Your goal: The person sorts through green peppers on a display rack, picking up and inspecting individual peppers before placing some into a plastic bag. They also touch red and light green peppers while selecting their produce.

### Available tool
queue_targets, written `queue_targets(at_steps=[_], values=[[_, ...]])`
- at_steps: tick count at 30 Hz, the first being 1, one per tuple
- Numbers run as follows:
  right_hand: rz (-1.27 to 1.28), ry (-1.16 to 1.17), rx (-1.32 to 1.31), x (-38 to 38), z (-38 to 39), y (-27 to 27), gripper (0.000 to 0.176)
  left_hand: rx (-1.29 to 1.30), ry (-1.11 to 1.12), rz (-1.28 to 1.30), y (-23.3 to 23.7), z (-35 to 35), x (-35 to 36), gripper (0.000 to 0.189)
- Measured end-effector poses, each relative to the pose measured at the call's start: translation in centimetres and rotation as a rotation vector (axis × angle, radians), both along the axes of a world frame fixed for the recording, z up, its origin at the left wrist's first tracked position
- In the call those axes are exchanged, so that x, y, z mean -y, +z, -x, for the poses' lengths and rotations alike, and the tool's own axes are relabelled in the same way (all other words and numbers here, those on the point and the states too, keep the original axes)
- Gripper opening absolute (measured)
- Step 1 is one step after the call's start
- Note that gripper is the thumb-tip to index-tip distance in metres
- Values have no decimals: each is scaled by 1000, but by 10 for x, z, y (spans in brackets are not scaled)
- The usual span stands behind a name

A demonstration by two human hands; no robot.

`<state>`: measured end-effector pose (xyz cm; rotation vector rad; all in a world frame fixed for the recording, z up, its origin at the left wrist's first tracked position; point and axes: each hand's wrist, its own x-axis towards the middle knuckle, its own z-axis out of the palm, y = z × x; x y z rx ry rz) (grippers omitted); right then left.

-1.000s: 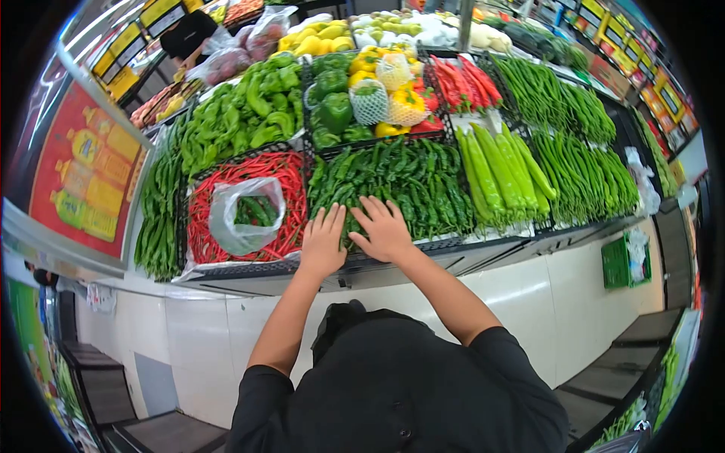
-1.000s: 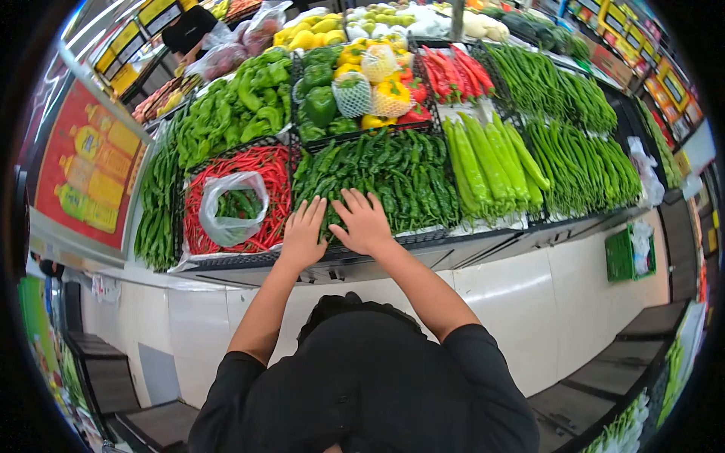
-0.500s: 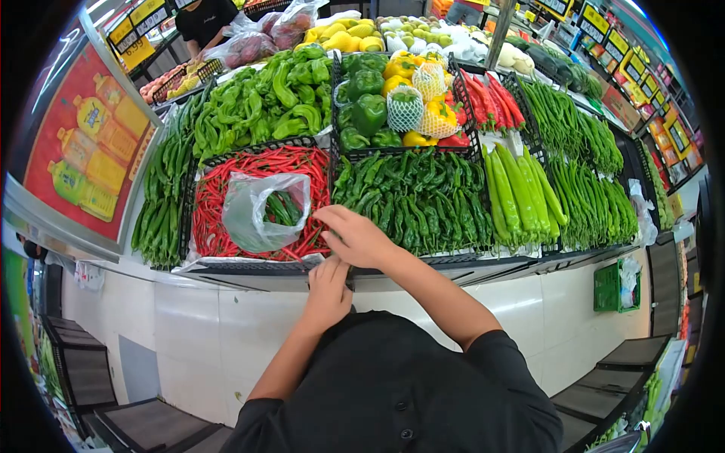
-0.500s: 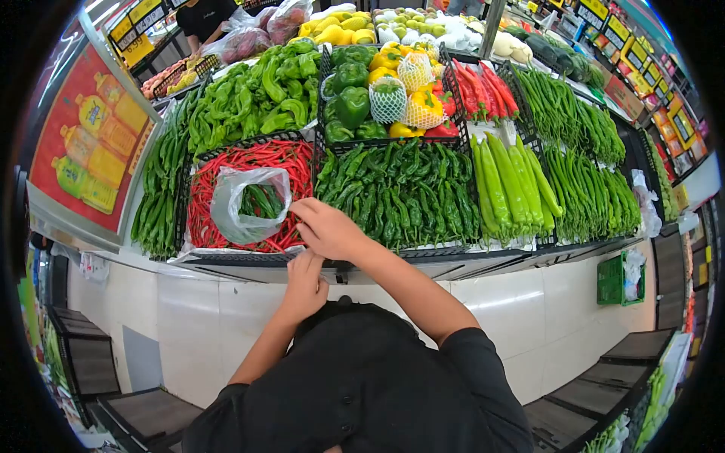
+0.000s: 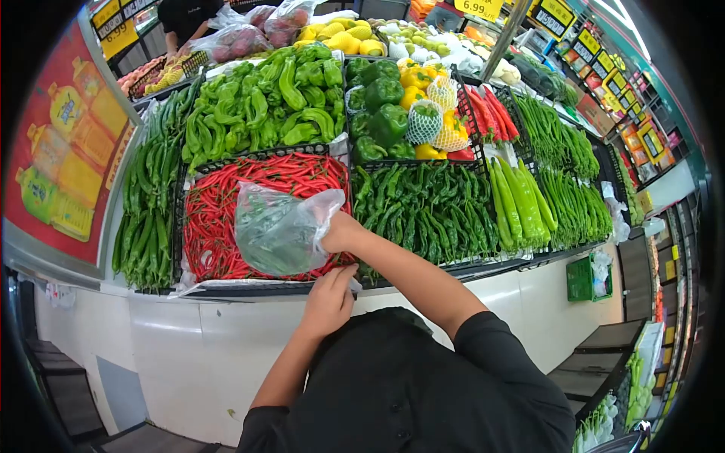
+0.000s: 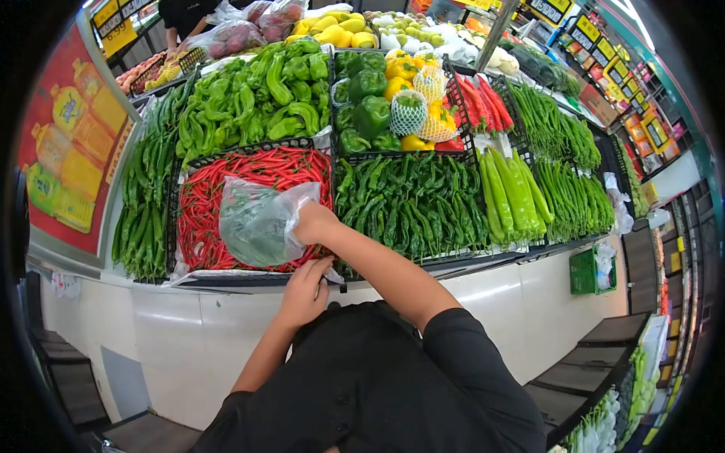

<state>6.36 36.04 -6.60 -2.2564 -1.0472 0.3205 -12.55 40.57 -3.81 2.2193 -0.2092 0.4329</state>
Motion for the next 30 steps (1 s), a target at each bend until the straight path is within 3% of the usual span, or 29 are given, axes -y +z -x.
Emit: queue_targets(at_steps=[4, 6, 11, 14, 16, 19, 20, 26, 30], values=[[-65, 23, 69, 0, -1, 3, 31, -45, -70, 47, -6, -7, -13, 48], [-109, -20, 56, 0, 17, 69, 31, -41, -106, 48, -4, -13, -18, 47], [-346, -96, 85, 2, 15, 90, 34, -48, -180, 116, 0, -23, -21, 42], [-323, -109, 10, 30, 21, 106, 38, -72, -216, 137, 1, -28, -21, 38], [-491, -126, -10, 58, 24, 101, 41, -116, -208, 153, 4, -30, -19, 37], [-603, -327, -526, 116, 42, 117, 42, -150, -188, 186, 9, -36, -12, 35], [-646, -352, -591, 138, 46, 120, 41, -137, -204, 186, 9, -39, -8, 35], [-1038, -774, -646, 246, 68, 93, 43, -123, -304, 186, 12, -46, 6, 33], [-1086, -935, -521, 259, 66, 79, 44, -133, -375, 152, 8, -51, 7, 32]])
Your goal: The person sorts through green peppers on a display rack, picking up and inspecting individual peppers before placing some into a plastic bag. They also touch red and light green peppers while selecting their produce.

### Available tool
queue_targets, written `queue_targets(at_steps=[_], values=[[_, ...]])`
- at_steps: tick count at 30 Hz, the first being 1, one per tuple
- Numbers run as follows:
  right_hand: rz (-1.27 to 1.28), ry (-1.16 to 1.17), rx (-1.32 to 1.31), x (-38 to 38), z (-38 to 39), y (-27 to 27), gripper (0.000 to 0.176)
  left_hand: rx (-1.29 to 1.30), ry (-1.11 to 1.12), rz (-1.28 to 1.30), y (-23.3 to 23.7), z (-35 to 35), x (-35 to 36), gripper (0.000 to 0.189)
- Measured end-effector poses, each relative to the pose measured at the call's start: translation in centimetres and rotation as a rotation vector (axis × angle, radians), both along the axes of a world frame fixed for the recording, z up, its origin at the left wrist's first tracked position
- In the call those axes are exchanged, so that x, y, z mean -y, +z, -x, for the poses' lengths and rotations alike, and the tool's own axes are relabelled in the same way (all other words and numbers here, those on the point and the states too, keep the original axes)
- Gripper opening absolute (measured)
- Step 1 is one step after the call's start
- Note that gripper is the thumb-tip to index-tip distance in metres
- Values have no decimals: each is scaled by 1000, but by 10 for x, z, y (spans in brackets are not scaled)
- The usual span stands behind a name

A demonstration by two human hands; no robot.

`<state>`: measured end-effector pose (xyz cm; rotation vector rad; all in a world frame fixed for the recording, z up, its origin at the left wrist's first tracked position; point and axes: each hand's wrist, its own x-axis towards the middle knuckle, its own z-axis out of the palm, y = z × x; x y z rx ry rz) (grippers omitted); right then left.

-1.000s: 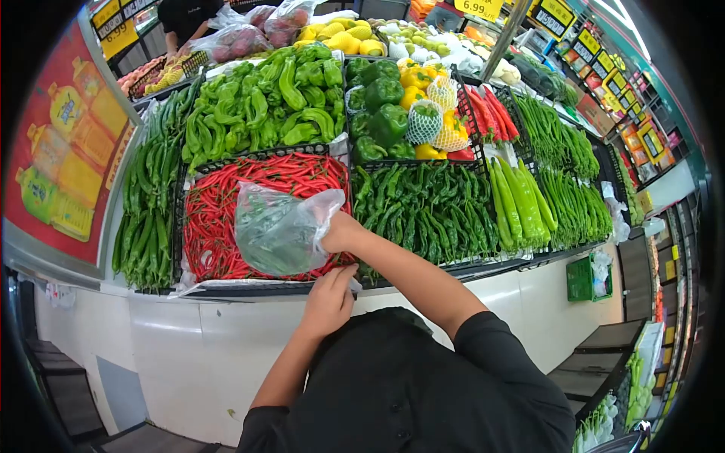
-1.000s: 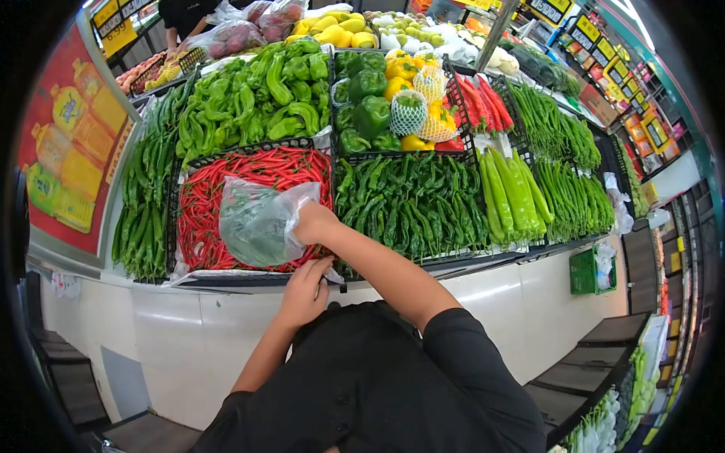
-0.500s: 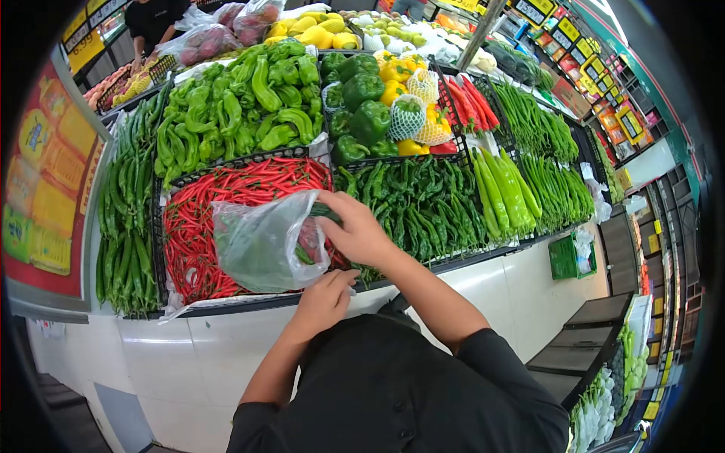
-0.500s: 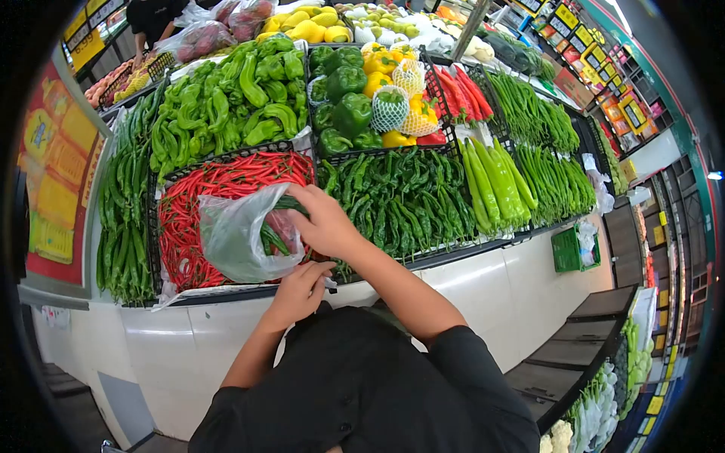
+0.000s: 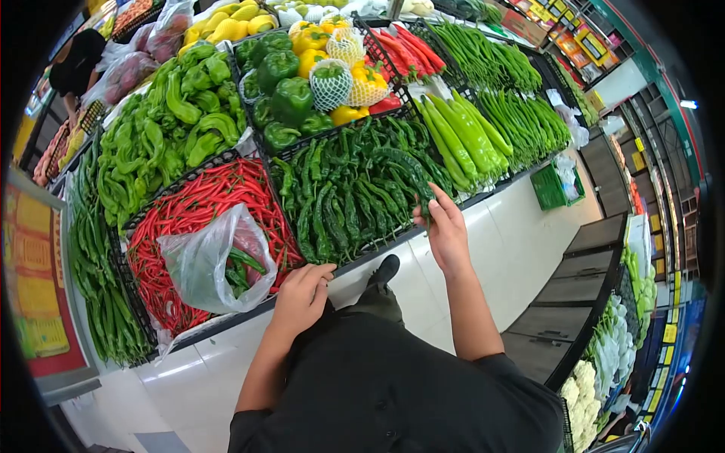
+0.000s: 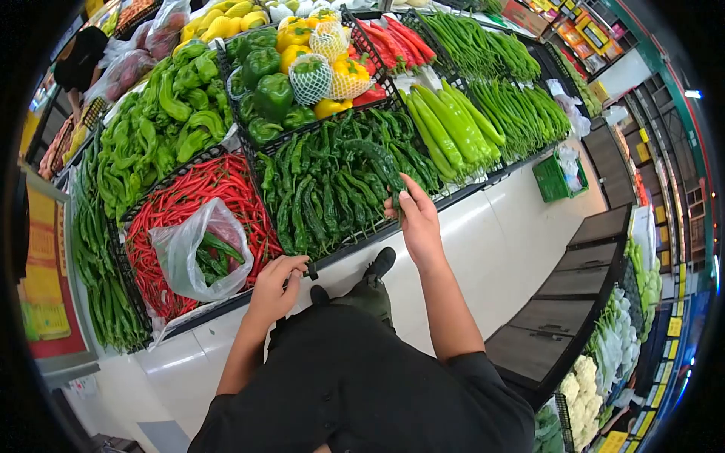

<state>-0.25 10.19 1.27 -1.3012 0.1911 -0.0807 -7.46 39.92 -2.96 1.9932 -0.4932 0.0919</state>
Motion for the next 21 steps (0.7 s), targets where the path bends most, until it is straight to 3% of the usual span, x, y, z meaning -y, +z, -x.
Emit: queue_targets(at_steps=[7, 10, 15, 21], values=[[389, -217, 284, -27, -13, -38, 28, 34, -13, 1, 3, 2, 2, 28], [872, -228, 492, -36, -13, -41, 29, 9, -22, 5, 4, 7, -3, 27], [1090, 72, 588, -58, -9, -71, 41, -17, 36, -2, 6, 17, -13, 25], [1219, 131, 621, -58, -8, -71, 45, -28, 69, 3, 3, 27, -20, 24]])
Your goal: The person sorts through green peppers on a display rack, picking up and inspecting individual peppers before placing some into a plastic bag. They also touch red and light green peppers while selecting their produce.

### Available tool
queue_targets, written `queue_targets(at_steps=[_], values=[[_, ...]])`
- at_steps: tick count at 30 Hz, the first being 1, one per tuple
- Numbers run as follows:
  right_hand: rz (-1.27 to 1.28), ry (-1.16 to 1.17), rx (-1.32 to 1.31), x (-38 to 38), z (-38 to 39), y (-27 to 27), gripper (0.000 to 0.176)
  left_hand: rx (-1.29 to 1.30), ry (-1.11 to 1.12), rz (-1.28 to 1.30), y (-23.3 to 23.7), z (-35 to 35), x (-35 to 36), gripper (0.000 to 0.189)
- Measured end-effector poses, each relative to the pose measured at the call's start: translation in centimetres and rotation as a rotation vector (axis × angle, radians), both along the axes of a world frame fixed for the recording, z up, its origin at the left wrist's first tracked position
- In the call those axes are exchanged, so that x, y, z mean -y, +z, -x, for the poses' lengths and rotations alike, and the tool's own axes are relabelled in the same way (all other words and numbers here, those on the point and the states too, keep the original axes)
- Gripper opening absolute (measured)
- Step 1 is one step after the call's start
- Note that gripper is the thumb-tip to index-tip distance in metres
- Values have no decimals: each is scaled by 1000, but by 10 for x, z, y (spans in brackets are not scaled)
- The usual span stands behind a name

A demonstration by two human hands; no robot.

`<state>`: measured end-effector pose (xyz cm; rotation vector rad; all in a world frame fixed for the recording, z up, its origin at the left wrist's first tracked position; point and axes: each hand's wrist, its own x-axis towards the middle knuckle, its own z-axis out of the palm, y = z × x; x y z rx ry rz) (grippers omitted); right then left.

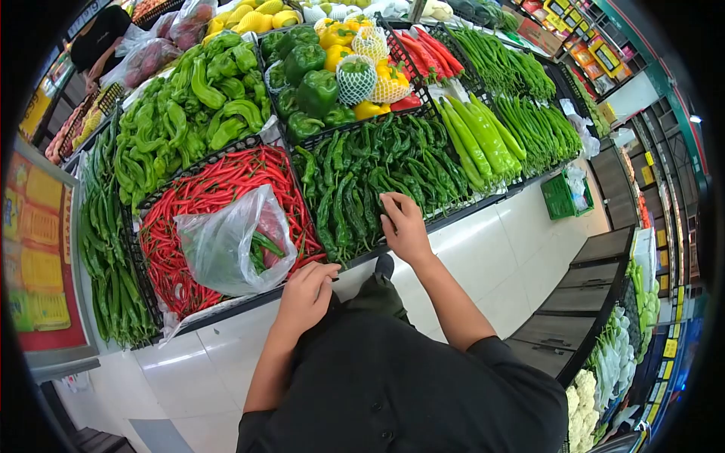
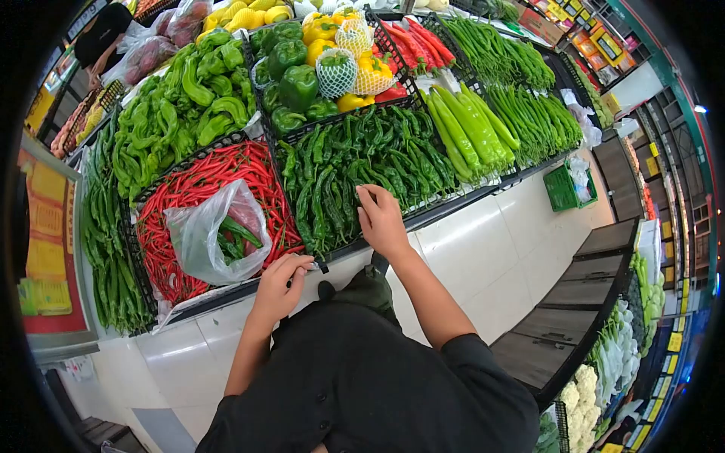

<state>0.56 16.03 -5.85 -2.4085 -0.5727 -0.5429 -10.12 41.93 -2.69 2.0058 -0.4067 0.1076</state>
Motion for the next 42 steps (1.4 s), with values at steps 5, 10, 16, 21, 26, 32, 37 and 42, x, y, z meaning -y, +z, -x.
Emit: queue_targets(at_steps=[5, 10, 16, 21, 26, 32, 37, 42], values=[[131, -54, -82, -1, 4, 5, 45, 24, -8, 24, 0, -5, 6, 23], [154, -54, -84, 2, 5, 11, 41, 41, -32, 26, 6, -10, 10, 23], [102, -14, -117, 18, 3, 12, 32, 49, 12, 23, 5, -3, 5, 23], [62, -19, -78, 18, -1, 17, 29, 96, 52, -19, 14, 6, 1, 26], [-232, 272, -70, -35, -7, 66, 21, 45, 174, -18, 28, 24, -8, 28], [4, 736, -386, -152, -8, 72, 31, 65, 230, -27, 30, 51, -16, 26], [429, 631, -501, -195, -12, 59, 55, 37, 283, -7, 29, 68, -18, 22], [406, 554, -350, -209, -19, 7, 64, 60, 317, 35, 22, 77, -23, 26]])
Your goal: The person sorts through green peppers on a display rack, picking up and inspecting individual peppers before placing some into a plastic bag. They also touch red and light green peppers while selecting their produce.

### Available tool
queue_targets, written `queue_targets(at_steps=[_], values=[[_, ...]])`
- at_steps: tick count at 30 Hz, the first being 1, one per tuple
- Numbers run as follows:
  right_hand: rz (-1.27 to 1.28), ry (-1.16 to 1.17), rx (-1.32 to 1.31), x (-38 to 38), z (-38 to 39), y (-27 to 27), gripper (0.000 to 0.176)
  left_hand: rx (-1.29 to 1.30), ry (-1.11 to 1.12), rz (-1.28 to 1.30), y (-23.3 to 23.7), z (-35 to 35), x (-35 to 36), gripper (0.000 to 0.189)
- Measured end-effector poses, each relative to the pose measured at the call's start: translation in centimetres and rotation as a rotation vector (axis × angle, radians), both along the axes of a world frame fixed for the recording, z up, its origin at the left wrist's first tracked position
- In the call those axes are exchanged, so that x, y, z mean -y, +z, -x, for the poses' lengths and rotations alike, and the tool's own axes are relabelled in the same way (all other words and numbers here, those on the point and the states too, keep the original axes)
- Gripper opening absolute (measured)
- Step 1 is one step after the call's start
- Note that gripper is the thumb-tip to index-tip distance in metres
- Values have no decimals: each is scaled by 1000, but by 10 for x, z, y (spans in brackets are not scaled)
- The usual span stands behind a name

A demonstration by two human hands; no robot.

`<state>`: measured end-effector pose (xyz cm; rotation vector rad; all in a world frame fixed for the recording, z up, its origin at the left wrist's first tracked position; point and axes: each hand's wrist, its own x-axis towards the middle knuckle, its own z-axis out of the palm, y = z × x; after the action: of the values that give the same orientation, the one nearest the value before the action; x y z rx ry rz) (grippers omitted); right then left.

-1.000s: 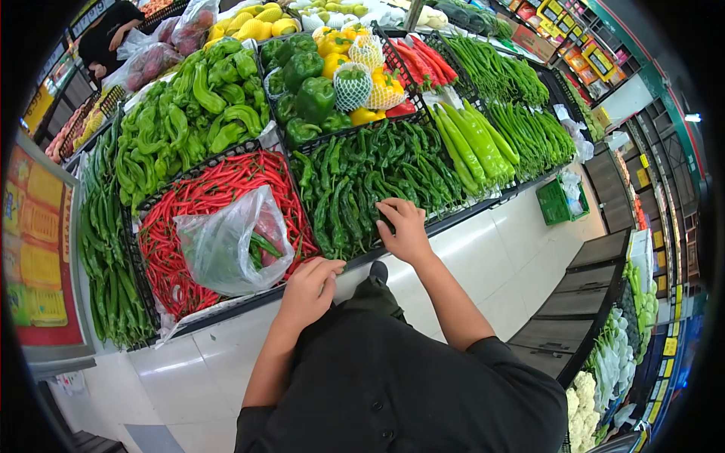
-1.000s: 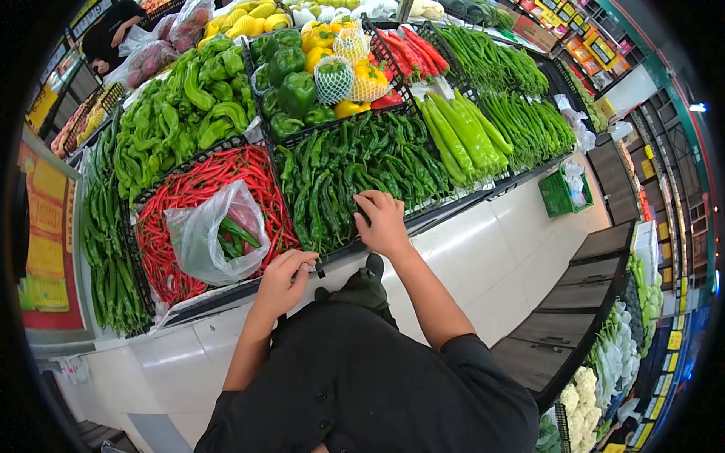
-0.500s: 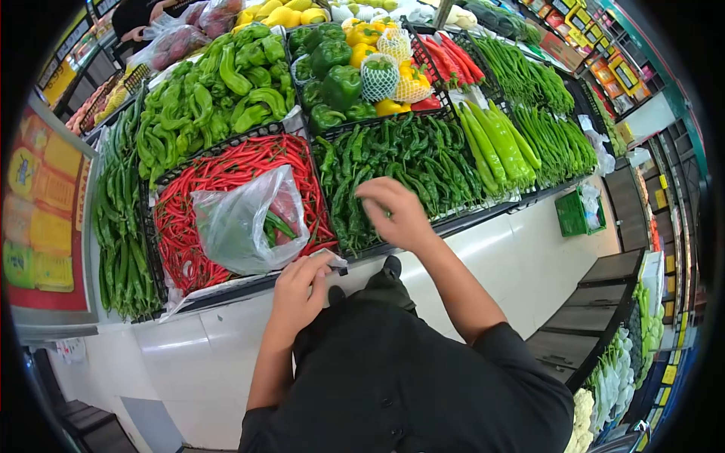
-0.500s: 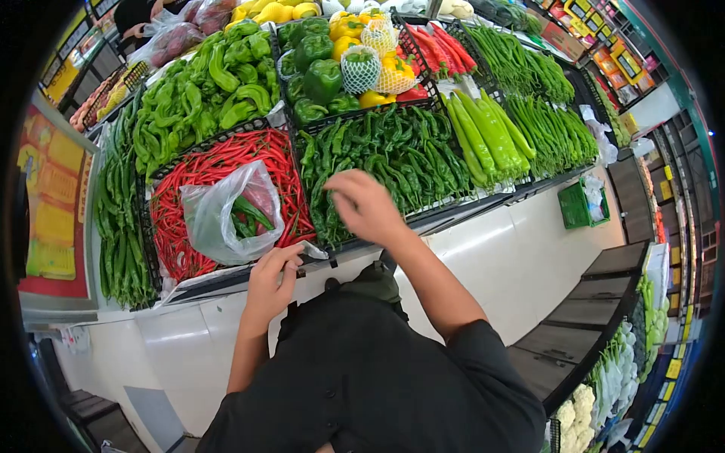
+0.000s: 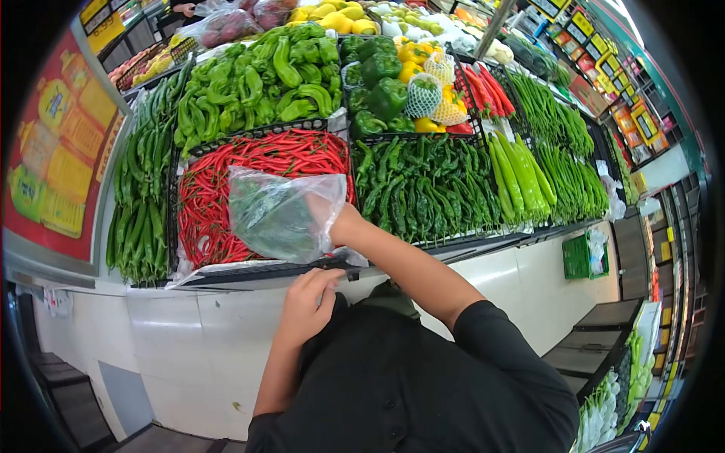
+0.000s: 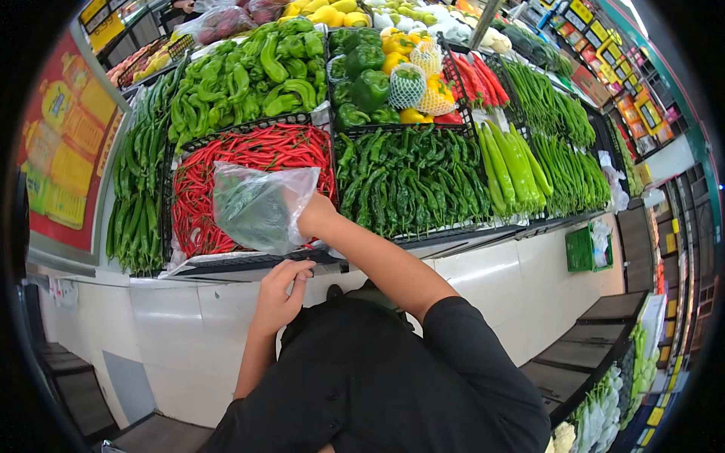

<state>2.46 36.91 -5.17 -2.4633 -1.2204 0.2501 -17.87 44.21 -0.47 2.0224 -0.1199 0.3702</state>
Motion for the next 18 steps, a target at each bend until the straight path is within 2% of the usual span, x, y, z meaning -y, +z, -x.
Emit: queue_targets(at_steps=[3, 5, 7, 9, 12, 15, 18], values=[[-188, -68, 9, 4, 12, 6, 50, 4, 5, 24, -6, 1, -4, 29], [-266, 28, 95, 8, 6, 14, 39, 5, 7, 36, -7, 2, -6, 29], [-410, 29, 27, 15, 8, 34, 29, 5, 4, 49, -8, 1, -6, 28], [-622, -61, -193, 26, 17, 62, 22, -1, -25, 51, -7, 0, -5, 28], [-614, -237, -479, 57, 29, 86, 26, -2, -83, 72, -5, -7, -3, 28], [-728, -369, -697, 87, 39, 86, 25, -32, -156, 124, -6, -12, 4, 29], [-793, -427, -731, 119, 47, 87, 19, 3, -202, 104, -3, -22, 10, 32]])
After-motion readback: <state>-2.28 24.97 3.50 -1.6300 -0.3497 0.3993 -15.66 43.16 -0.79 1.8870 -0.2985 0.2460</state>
